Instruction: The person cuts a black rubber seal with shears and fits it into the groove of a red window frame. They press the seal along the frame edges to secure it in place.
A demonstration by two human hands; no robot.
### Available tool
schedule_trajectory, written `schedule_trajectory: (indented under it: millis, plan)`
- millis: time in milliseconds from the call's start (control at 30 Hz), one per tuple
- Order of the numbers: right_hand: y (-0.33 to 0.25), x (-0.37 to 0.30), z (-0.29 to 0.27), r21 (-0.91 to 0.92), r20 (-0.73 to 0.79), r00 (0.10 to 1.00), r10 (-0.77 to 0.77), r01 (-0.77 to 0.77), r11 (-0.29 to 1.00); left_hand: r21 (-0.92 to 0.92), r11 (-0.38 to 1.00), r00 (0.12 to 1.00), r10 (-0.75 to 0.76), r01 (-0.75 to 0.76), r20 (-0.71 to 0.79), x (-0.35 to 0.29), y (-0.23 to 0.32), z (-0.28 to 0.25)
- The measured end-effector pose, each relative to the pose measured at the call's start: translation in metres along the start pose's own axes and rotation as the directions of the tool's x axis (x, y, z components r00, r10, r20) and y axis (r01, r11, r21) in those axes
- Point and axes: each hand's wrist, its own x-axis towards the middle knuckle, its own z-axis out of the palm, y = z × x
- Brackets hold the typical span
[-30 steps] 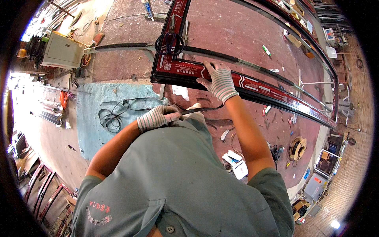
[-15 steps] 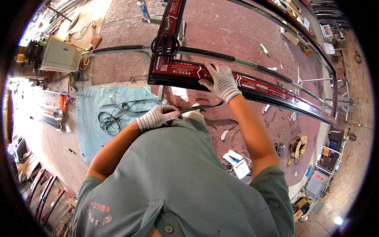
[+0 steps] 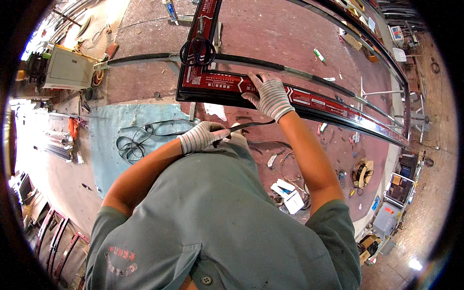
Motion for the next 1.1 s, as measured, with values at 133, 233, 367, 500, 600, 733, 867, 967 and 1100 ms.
schedule_trajectory:
  millis: [133,233,367,500,600,733,867,967,1100]
  plan:
    - [0.013,-0.013,-0.001,0.014,-0.052,0.999,-0.003,0.004,1.000,0.163,0.986,0.999,-0.028,0.024,0.019,0.003,-0.003,-0.002]
    - [0.018,-0.018,0.000,0.029,-0.075,0.997,-0.016,0.018,0.999,0.032,0.999,0.999,-0.024,0.023,0.049,0.001,-0.004,-0.002]
    - [0.016,-0.016,0.001,-0.022,-0.077,0.997,-0.028,0.026,0.999,-0.015,1.000,0.996,-0.005,0.006,0.084,0.009,-0.004,0.002]
    - [0.014,-0.013,-0.001,-0.032,-0.045,0.999,-0.010,0.009,0.999,0.012,1.000,1.000,0.006,-0.006,0.016,0.025,-0.003,0.012]
    - [0.013,-0.014,-0.003,0.009,-0.049,0.999,0.020,-0.019,1.000,0.009,1.000,1.000,0.002,-0.002,0.000,0.030,0.001,0.019]
    - [-0.007,0.003,-0.010,0.055,-0.054,0.998,-0.024,0.027,0.998,-0.010,1.000,0.999,-0.010,0.010,0.036,0.032,-0.003,0.021]
    - [-0.013,0.009,0.001,0.064,-0.053,0.999,-0.008,0.011,0.998,0.081,0.997,0.998,0.003,-0.008,0.061,0.037,-0.006,0.024]
    - [-0.016,0.011,-0.002,0.070,-0.013,1.000,0.009,-0.008,0.997,0.095,0.995,0.996,0.010,-0.018,0.087,0.036,-0.007,0.025]
    - [-0.023,0.017,0.000,0.068,-0.010,0.999,0.048,-0.047,0.997,0.133,0.991,0.996,-0.015,0.003,0.090,0.034,-0.004,0.028]
